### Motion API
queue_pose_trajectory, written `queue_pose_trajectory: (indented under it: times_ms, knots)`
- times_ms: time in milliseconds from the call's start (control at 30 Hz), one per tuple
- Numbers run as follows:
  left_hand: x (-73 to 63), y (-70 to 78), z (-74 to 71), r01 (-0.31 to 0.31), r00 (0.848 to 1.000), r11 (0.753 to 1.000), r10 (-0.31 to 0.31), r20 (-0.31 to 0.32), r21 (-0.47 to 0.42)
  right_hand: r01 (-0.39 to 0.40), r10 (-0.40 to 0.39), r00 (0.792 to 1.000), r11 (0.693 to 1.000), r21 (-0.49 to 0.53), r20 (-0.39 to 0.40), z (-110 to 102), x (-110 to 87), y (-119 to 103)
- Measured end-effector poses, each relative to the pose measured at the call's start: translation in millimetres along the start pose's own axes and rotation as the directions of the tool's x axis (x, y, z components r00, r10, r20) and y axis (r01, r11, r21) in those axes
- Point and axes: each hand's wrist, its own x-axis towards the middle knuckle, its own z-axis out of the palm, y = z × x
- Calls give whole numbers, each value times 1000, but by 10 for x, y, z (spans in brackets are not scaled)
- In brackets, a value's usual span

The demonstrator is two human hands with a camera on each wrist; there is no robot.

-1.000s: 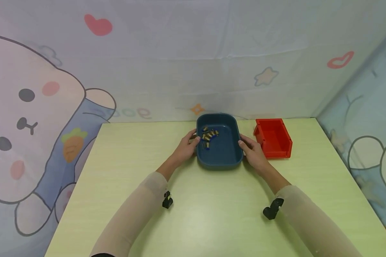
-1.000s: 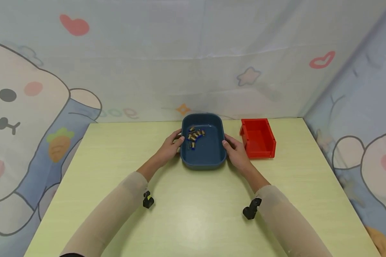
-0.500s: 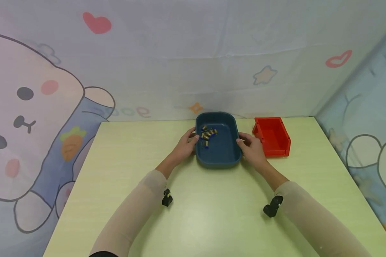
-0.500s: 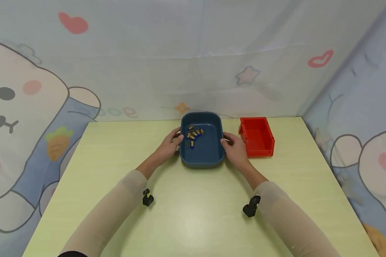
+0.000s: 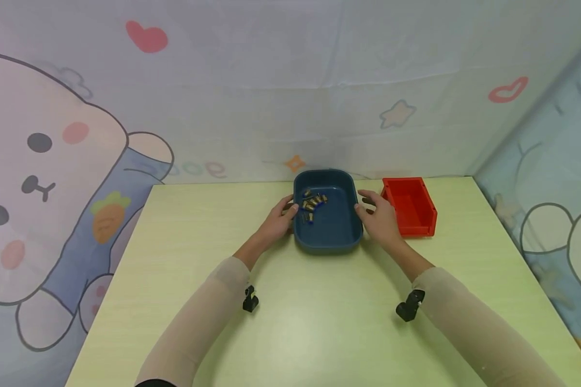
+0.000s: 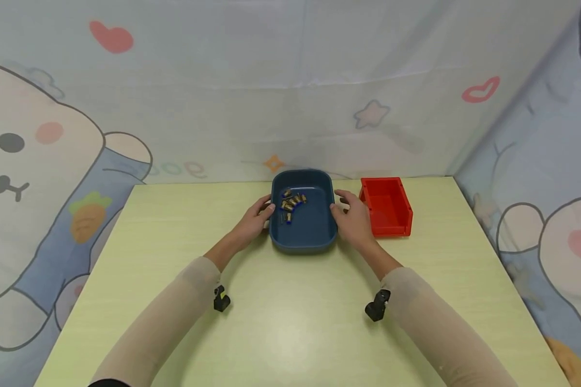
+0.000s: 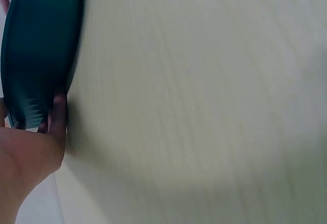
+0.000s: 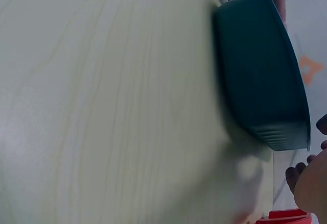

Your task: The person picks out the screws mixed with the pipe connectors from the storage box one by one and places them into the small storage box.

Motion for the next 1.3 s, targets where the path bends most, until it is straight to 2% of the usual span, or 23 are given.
queue_pose_trajectory:
  times_ms: [200,467,700,933,1067,1300]
  knots:
    - [3,-11,3,13,1000,1000,-13,-9,3,84,-90,993,992,-89,-76,94,27,-93]
    - [8,15,23,27,999,1000,-27,-22,0,166,-167,986,983,-82,-4,228,57,-233]
    - [10,84,47,50,999,998,-51,-20,-24,167,-165,986,983,-75,36,314,109,-254]
    - [23,223,63,62,994,998,-60,-96,13,167,-164,983,985,-35,86,384,191,-233]
    - [52,284,66,63,993,998,-63,-98,-1,159,-159,983,987,1,89,400,228,-254]
    - [103,213,51,81,994,995,-85,-72,-54,122,-127,983,992,44,133,477,274,-327]
